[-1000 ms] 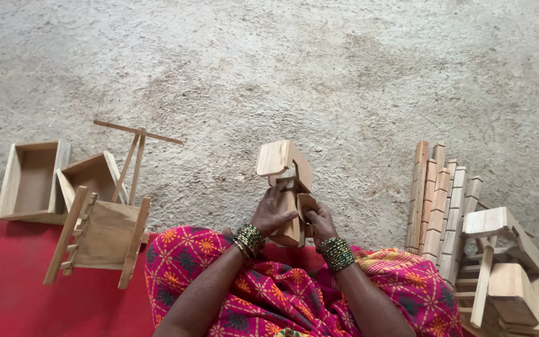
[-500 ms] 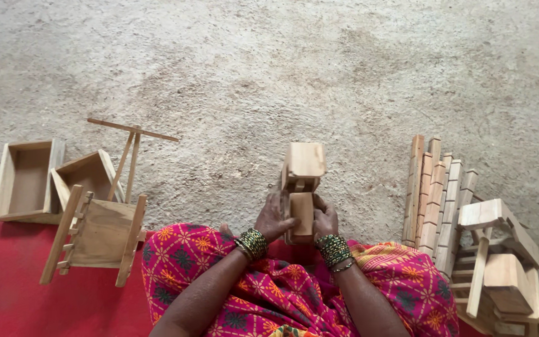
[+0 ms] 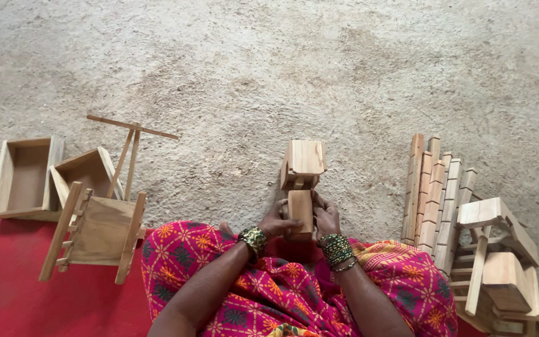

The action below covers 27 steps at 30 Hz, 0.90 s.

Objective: The person assembles small wooden furniture pieces, including a rocking horse and a miniature chair, by hand. They fit parts together, adjust components, and place finished items aside on the floor.

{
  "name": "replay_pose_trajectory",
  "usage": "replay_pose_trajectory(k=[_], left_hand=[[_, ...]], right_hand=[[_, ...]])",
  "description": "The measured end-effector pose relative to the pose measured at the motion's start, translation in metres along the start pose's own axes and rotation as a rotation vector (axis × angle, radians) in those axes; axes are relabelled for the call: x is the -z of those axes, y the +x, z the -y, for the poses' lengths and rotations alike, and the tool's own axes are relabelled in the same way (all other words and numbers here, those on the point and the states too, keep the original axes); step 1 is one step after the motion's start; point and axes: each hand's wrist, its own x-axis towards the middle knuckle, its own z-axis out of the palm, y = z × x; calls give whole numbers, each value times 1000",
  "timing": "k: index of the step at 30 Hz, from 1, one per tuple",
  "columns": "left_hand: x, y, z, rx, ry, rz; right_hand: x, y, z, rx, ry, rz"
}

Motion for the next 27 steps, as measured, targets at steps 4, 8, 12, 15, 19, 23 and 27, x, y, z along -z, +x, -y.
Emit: replay_pose_trajectory(k=[4,8,12,15,19,23,27], left_hand=[[9,-3,-20,90,57,-142],[19,3,-26,70,7,-202],[25,17,-13,-3,-199,-167],[27,19,-4,-39,-145,-177],[27,16,-3,9,-82,-195],[23,10,-11,50,33,-187],[11,0,-12,40,990,-448]], right_hand=[[-4,-1,-1,-73,22,21],[-5,-1,-3,-89,35,109],[-1,-2,-1,-71,31,29],[3,-3,3,-27,57,61],[6,1,5,-40,132,76],[7,4,4,-14,88,15],[7,1,4,36,15,-5]])
